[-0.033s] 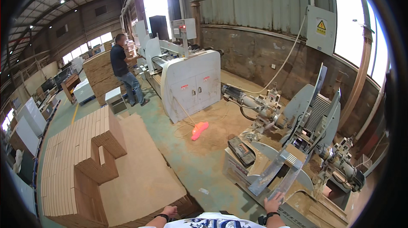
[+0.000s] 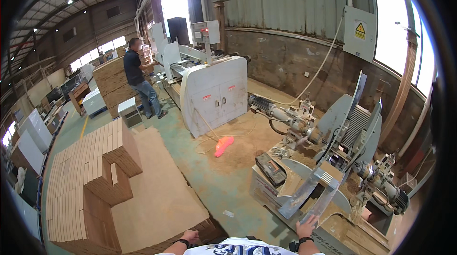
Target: Manually picking up wooden panels from a stack and feeding them into an industrial processing machine.
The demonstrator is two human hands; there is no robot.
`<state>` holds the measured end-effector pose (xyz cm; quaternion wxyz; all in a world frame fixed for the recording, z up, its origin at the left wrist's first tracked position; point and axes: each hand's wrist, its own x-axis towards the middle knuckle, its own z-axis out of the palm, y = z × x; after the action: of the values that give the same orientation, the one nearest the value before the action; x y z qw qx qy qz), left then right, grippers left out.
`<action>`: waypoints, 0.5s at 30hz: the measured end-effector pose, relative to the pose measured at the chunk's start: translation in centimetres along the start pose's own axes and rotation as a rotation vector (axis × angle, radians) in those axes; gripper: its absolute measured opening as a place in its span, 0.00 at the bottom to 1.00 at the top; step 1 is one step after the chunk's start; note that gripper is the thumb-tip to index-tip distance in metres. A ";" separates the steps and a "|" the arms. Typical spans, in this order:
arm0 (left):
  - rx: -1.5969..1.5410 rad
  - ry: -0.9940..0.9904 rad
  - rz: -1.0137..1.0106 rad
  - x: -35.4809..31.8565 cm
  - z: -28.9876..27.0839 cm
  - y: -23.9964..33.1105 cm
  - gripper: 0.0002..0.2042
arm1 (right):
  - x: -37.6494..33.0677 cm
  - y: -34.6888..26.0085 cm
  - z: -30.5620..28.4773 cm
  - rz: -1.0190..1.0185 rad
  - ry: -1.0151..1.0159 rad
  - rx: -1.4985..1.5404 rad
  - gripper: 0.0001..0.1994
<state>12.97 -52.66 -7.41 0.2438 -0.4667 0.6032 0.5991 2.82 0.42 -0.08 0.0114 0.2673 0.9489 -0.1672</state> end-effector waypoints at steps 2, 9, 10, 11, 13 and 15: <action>0.012 0.001 -0.003 -0.2 0.0 0.2 0.13 | 0.1 0.0 0.1 0.004 0.004 -0.015 0.48; 0.044 0.006 -0.016 -0.2 0.1 0.4 0.14 | 0.2 0.1 0.3 -0.027 0.032 -0.017 0.48; 0.040 0.008 -0.015 -0.1 0.0 0.4 0.14 | 0.2 0.0 0.3 -0.020 0.020 -0.011 0.48; 0.041 0.010 -0.012 0.0 0.0 0.2 0.14 | 0.2 0.0 0.3 -0.014 0.008 -0.006 0.48; 0.040 0.010 -0.010 -0.1 0.2 0.4 0.14 | 0.2 0.2 0.5 -0.028 0.032 -0.013 0.48; 0.043 0.011 -0.018 -0.2 0.2 0.5 0.14 | 0.3 0.6 0.9 -0.040 0.054 -0.020 0.48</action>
<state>12.58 -52.45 -7.05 0.2558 -0.4701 0.6129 0.5813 2.84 0.76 -1.11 -0.0151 0.2524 0.9557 -0.1508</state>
